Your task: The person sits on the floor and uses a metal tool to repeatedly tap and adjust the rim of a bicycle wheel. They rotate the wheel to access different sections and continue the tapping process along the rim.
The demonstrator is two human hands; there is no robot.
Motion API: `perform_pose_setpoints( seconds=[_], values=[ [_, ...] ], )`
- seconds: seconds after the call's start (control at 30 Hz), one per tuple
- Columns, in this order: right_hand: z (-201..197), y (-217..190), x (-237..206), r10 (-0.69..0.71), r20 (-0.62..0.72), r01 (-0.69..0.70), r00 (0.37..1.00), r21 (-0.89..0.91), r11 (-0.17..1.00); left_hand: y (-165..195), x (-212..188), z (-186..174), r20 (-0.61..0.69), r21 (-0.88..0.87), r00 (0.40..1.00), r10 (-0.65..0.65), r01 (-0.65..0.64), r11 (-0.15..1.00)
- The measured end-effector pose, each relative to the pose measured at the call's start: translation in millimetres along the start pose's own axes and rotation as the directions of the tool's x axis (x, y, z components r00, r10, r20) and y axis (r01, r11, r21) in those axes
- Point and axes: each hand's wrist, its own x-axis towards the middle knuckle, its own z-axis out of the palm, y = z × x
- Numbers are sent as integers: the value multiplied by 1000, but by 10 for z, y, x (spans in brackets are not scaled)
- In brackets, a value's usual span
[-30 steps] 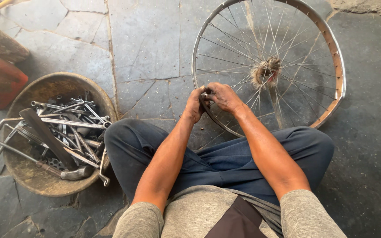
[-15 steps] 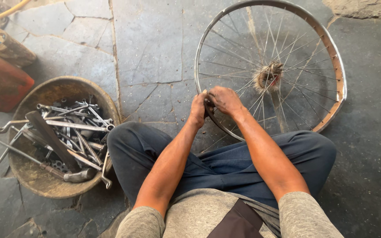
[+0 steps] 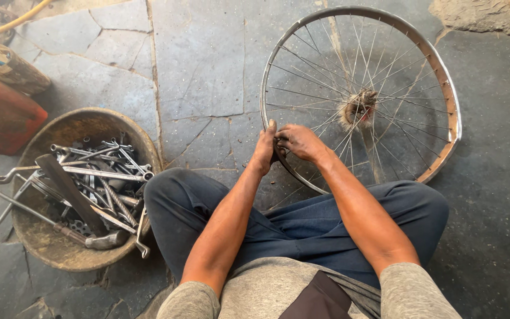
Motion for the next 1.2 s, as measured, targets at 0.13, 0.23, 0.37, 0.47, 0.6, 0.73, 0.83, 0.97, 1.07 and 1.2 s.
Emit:
perform_pose_setpoints(
  seconds=[0.13,0.23,0.37,0.47,0.6,0.73,0.83,0.97,1.07,1.2],
  values=[
    [-77,-12,12,143,169,-171,975,164,972,29,-1,0,4,38,1000,-10,10,999],
    [-171,-59,38,205,208,-253,956,233,939,68,-38,15,-8,62,999,-31,31,998],
    [-252,-94,87,185,138,-219,973,292,931,112,-82,38,28,73,999,-18,15,997],
    [-232,-108,144,269,115,-286,956,174,942,126,-82,54,53,-27,999,13,-11,1000],
    [-198,-111,149,218,54,-223,974,124,967,136,-70,78,-40,54,999,-33,36,998],
    [-254,-66,104,191,137,-215,972,194,957,146,-80,92,-47,80,998,-32,36,996],
    [-324,-24,78,171,159,-206,972,232,951,146,-97,91,-46,78,999,-13,17,997],
    [-337,1,38,244,108,-263,964,244,933,126,-91,84,-82,121,996,-28,38,992],
    [-305,-22,15,210,130,-235,969,228,945,107,-72,80,-90,149,996,-18,31,988],
    [-252,-126,64,332,70,-338,941,102,936,120,-63,54,-83,161,996,-25,38,986]
  ],
)
